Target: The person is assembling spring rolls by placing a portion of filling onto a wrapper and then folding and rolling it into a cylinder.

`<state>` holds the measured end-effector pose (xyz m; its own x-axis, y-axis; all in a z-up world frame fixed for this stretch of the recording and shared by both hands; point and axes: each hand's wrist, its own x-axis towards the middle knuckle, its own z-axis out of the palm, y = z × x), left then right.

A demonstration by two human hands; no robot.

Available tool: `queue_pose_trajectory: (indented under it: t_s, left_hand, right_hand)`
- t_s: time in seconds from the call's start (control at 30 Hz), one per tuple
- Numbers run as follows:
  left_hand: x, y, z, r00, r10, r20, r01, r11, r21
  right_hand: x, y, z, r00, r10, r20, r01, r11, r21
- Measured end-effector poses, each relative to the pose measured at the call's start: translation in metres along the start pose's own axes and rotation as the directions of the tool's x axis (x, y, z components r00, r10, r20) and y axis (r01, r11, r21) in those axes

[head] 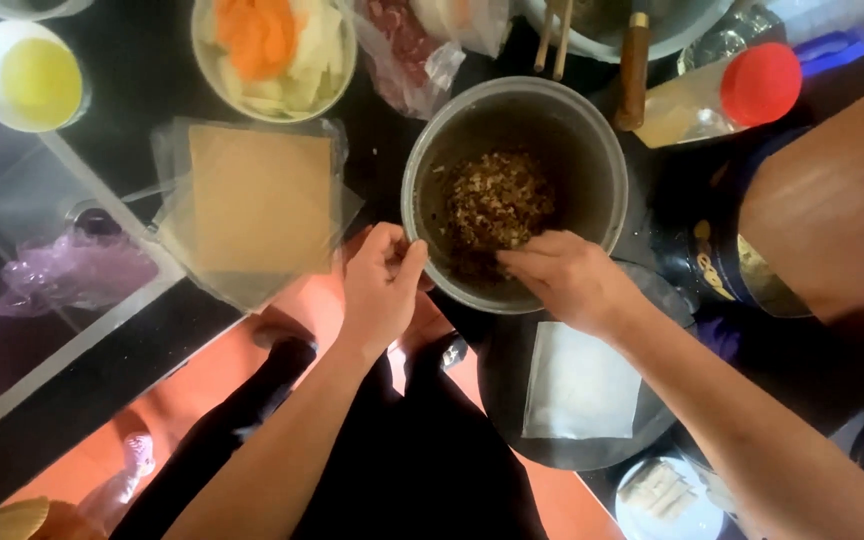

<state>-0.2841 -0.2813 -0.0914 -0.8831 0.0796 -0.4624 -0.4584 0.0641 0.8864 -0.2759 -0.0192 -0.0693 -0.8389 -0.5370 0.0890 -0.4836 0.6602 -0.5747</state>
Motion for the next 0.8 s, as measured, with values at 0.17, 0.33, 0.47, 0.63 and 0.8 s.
queue_pose_trajectory:
  t_s: [0.17,0.33,0.47,0.63,0.8]
  left_hand:
    - [0.003,-0.006,-0.005,0.999,-0.009,0.031,0.008,1.0,0.015]
    - [0.005,-0.017,-0.008,0.999,-0.001,0.038,0.001,1.0,0.0]
    - [0.006,-0.02,-0.009,1.0,0.002,0.027,-0.001,1.0,-0.032]
    - [0.005,-0.008,-0.007,0.999,-0.003,0.044,0.005,0.999,-0.045]
    - [0.005,-0.014,-0.009,0.999,-0.013,0.053,0.015,0.999,-0.035]
  right_hand:
    - [0.016,-0.002,-0.001,0.986,-0.14,0.086,0.143,0.99,-0.019]
    - [0.016,-0.002,-0.041,0.961,0.022,0.276,-0.014,0.999,-0.031]
    - [0.005,0.003,-0.032,0.952,0.038,0.302,-0.022,0.998,-0.055]
    - [0.014,0.001,-0.041,0.963,0.085,0.255,-0.094,0.995,0.023]
    - [0.019,-0.003,-0.015,0.976,-0.026,0.216,0.033,0.999,-0.027]
